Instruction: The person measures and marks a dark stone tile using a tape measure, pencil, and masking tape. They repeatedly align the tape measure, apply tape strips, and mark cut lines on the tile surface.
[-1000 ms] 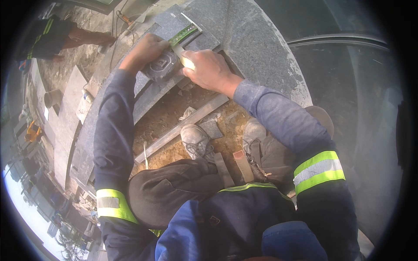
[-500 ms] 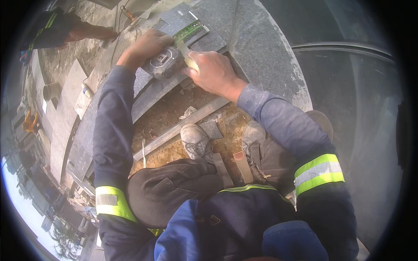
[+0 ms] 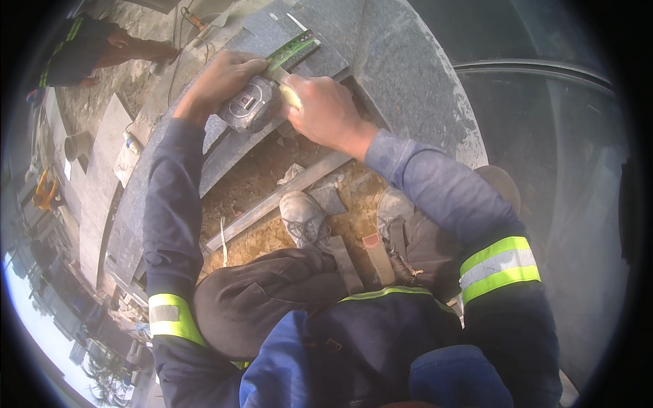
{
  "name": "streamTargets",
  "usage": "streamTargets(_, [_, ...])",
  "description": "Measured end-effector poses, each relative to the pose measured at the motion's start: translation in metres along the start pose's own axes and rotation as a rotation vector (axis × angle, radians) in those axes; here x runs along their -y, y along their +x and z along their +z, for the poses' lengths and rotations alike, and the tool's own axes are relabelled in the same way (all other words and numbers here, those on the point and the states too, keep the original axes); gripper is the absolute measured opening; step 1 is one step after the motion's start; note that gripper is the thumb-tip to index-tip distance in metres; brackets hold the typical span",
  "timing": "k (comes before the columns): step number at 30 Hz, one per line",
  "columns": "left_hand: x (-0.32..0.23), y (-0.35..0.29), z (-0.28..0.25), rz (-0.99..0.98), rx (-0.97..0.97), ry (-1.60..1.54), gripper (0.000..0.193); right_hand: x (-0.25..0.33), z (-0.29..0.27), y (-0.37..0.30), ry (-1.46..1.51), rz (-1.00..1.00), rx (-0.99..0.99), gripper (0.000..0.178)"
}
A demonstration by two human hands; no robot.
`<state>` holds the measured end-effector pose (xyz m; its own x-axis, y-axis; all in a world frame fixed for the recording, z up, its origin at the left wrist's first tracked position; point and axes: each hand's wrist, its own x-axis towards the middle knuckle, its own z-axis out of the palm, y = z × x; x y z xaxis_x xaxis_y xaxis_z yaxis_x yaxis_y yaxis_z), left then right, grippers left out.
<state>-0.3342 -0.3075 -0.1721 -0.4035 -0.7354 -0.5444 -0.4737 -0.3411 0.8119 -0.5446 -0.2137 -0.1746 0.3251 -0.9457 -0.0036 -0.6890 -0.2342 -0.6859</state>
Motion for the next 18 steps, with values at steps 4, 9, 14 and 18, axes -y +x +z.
streamTargets(4, [-0.010, 0.001, 0.008, -0.007, -0.097, 0.080, 0.033, -0.003, -0.004, -0.001, 0.013, 0.044, 0.044, 0.035])
streamTargets(9, [-0.014, 0.008, -0.003, -0.067, -0.124, 0.035, 0.030, -0.002, -0.005, -0.003, 0.015, -0.010, 0.006, 0.037])
streamTargets(14, [-0.008, 0.021, -0.011, -0.037, -0.162, 0.109, 0.035, 0.003, -0.011, 0.006, 0.029, 0.019, 0.035, 0.038])
streamTargets(18, [-0.009, 0.026, -0.007, 0.013, -0.192, 0.203, 0.034, 0.004, -0.013, 0.008, -0.001, 0.071, 0.044, 0.044])
